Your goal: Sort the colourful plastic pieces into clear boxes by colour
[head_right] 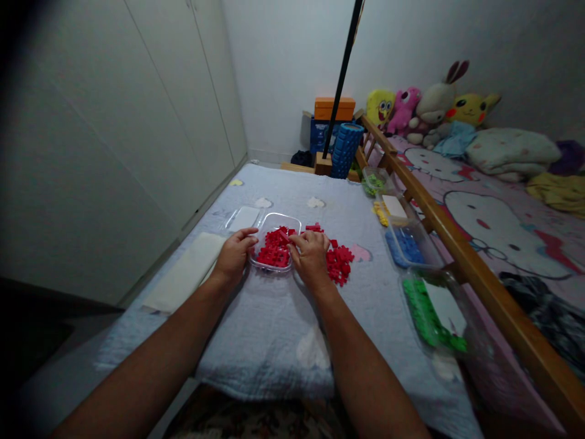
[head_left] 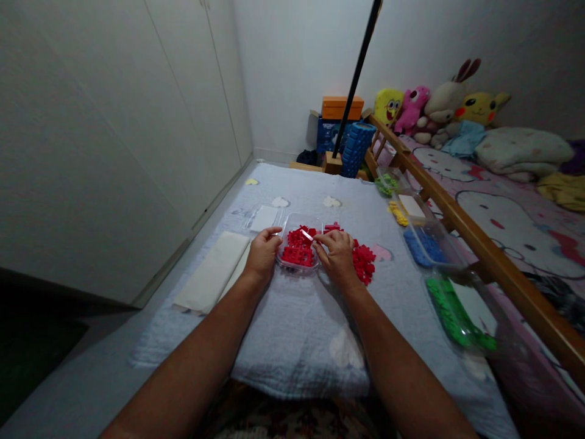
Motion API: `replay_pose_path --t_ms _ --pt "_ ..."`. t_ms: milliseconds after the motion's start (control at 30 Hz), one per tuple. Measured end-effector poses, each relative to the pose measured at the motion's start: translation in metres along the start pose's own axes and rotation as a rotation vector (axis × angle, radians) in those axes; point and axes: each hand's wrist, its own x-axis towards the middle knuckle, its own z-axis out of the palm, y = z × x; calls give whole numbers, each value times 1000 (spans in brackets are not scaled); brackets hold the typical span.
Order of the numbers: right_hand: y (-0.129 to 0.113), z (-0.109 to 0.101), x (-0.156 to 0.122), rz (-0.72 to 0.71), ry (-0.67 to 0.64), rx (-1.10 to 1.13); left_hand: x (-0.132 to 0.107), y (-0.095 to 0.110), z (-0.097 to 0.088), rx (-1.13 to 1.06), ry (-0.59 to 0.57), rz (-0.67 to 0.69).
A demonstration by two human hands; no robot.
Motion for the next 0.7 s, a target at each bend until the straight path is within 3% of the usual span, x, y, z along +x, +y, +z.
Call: replay_pose_path --t_ms 267,433,567,700 --pt "7 -4 -1 2 52 19 1 0 0 9 5 12" --pt "26 -23 2 131 99 -55 1 0 0 7 5 9" --pt "39 -34 2 262 39 -188 1 -1 0 6 2 8" --pt "41 -32 -2 288 -71 -297 1 -2 -1 7 2 8"
